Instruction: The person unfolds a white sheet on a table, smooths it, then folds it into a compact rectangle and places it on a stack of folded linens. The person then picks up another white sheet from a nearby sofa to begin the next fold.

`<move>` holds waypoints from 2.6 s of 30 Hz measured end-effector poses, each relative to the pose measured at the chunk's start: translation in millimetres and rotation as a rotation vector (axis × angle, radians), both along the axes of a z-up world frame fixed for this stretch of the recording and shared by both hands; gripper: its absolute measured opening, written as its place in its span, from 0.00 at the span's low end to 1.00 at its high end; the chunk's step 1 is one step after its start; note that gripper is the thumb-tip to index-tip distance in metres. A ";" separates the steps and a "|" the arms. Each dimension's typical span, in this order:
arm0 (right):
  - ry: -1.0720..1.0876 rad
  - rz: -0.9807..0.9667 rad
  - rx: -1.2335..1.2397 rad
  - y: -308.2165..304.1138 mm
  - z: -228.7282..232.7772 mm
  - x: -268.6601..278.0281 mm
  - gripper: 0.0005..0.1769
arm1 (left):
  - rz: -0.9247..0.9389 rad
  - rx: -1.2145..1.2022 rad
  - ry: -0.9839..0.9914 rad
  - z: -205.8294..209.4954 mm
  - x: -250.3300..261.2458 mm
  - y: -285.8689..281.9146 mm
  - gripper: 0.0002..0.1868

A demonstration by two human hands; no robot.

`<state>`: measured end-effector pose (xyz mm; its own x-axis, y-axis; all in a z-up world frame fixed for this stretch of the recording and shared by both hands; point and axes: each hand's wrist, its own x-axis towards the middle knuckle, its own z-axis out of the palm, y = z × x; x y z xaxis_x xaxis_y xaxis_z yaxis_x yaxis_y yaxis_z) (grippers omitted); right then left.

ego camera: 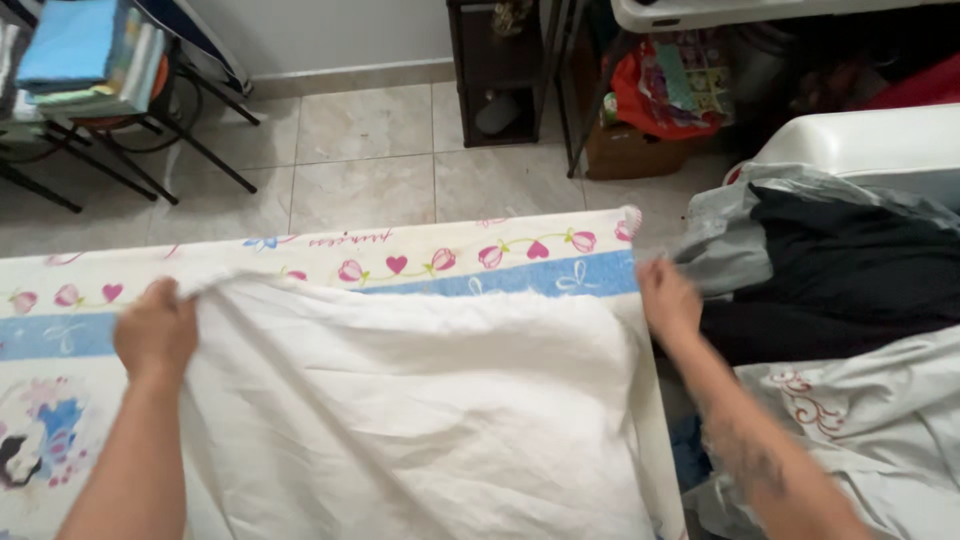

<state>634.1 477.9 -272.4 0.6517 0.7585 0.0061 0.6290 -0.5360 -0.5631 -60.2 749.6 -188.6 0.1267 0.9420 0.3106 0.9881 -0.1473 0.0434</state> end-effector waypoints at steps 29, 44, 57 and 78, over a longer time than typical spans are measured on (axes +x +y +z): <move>-0.129 -0.272 0.134 89.7 -44.1 10.7 0.17 | 0.083 -0.191 -0.052 -112.0 80.0 70.8 0.17; -0.214 -0.050 0.047 127.3 -38.3 36.5 0.06 | 0.015 -0.198 0.077 -115.5 91.2 116.3 0.13; -0.115 -0.116 0.143 129.6 -48.9 38.9 0.11 | -0.535 -0.005 -0.316 -97.7 187.4 40.0 0.49; -0.065 -0.343 -0.120 -304.0 41.0 -207.6 0.14 | -0.708 -0.461 -0.025 -91.4 304.6 -50.6 0.40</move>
